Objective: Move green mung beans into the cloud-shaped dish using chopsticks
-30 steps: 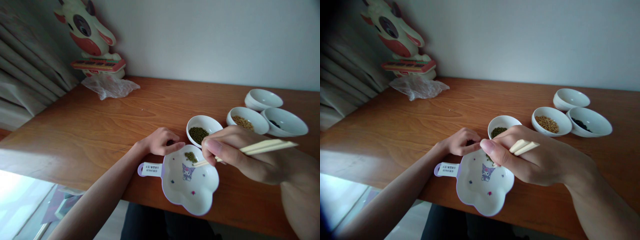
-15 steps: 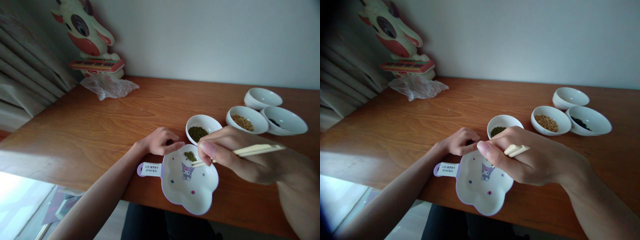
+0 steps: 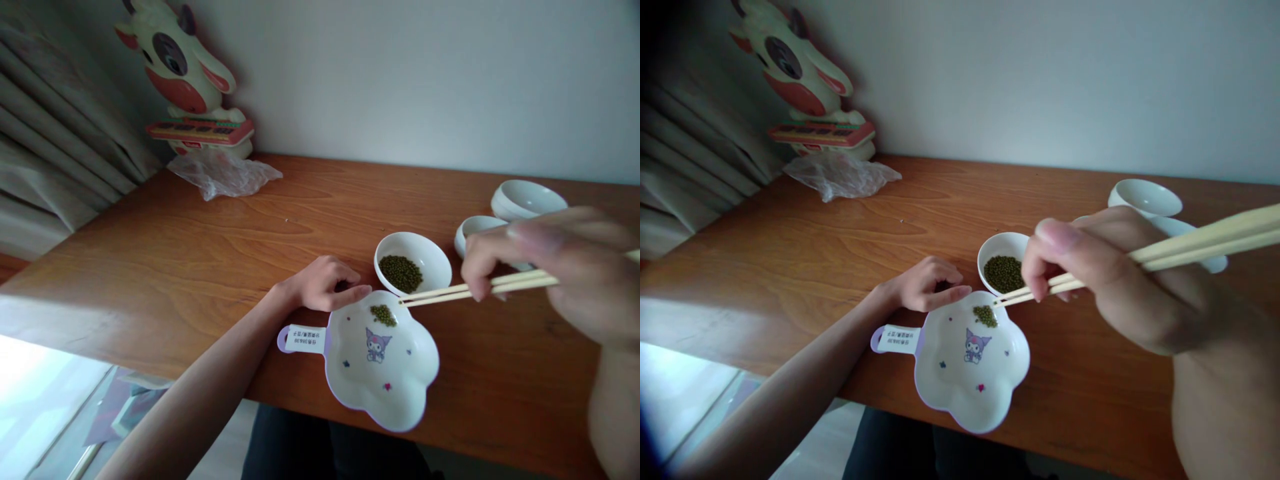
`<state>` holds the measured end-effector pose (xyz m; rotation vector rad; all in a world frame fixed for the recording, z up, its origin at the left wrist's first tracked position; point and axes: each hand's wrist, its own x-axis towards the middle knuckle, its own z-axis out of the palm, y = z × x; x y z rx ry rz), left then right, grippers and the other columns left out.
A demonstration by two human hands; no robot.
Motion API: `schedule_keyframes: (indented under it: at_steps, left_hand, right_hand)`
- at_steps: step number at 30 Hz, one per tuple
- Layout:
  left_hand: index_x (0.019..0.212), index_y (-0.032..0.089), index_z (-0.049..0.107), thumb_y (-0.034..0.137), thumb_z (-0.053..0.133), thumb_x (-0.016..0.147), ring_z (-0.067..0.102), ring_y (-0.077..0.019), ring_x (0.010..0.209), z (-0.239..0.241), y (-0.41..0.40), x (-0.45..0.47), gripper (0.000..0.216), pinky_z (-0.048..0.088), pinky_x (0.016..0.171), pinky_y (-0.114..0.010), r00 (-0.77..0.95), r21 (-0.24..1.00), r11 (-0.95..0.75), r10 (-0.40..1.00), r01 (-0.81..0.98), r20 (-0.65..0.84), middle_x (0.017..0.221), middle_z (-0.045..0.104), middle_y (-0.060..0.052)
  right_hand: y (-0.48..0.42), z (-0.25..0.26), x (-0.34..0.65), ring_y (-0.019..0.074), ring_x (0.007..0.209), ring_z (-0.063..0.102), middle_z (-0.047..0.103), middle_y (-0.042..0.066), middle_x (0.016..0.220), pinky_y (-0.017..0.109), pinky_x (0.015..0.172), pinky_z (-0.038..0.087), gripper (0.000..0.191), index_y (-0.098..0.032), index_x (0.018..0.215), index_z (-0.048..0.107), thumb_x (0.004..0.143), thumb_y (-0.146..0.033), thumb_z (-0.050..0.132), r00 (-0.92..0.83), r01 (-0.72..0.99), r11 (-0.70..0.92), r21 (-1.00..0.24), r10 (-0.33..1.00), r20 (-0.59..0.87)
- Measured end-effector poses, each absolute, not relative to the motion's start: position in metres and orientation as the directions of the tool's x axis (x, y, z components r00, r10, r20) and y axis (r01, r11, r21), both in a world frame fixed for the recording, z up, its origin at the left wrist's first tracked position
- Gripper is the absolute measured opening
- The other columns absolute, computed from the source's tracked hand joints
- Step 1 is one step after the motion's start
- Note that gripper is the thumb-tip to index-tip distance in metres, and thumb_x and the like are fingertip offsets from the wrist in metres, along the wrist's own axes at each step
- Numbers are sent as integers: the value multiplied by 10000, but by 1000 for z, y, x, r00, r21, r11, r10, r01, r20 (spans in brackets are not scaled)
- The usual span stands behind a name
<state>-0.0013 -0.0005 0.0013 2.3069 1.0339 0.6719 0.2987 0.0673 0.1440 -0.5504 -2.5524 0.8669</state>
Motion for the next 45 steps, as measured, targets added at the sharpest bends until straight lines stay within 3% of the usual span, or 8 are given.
schedule_keyframes:
  at_steps: [5,12,22,29,32,35,40,45]
  left_hand:
    - [664,184,496,436,478,1112,475,-116,596,0,-1,-2,514,348,612,-301,576,629,-563,788,535,216,639,549,3]
    - [659,182,473,440,479,1111,441,-103,570,2,-1,-2,521,339,593,-287,578,650,-555,788,520,211,621,518,14]
    - [667,178,529,441,487,1106,467,-109,578,-1,-1,-2,514,346,596,-295,570,640,-557,792,529,218,638,571,0]
    - [689,177,558,446,473,1115,512,-121,609,-2,0,-3,511,368,621,-297,586,620,-566,785,544,202,677,623,-18]
    - [701,178,564,434,467,1117,517,-123,614,0,0,-3,499,373,628,-295,592,623,-575,777,531,213,687,631,-21]
    - [693,178,553,424,477,1112,504,-122,609,2,-1,-3,492,367,623,-290,585,631,-572,780,524,221,669,608,-16]
    - [679,180,525,419,500,1104,475,-118,595,2,0,-2,488,355,614,-292,587,643,-576,775,504,234,650,571,-6]
    - [679,178,540,409,510,1098,475,-119,598,3,-1,-2,479,353,610,-291,582,649,-577,775,496,246,653,574,-7]
  right_hand:
    - [88,150,316,157,627,550,665,19,735,381,616,363,618,-229,766,720,1185,-496,352,-709,410,712,-570,642,293]
    - [95,148,315,165,620,569,668,41,719,385,642,390,662,-203,770,734,1160,-570,346,-734,404,670,-623,644,217]
    - [61,133,297,206,675,547,627,7,744,408,701,348,438,-252,843,643,1156,-442,402,-879,270,733,-625,452,150]
    - [50,137,302,235,723,575,667,38,790,426,740,364,517,-256,837,665,1159,-499,342,-846,148,725,-673,444,293]
    - [47,134,296,207,690,574,664,25,773,395,693,378,484,-241,858,649,1164,-477,357,-931,99,676,-730,323,172]
    - [48,127,286,187,708,581,665,14,799,369,675,374,410,-226,884,632,1161,-414,395,-970,154,665,-731,242,15]
    - [50,118,274,150,651,497,596,-9,757,350,635,336,404,-211,858,599,1147,-435,427,-975,158,675,-720,221,-7]
    - [47,121,269,153,647,514,584,2,740,337,631,364,433,-207,853,585,1158,-428,371,-975,171,683,-710,220,-24]
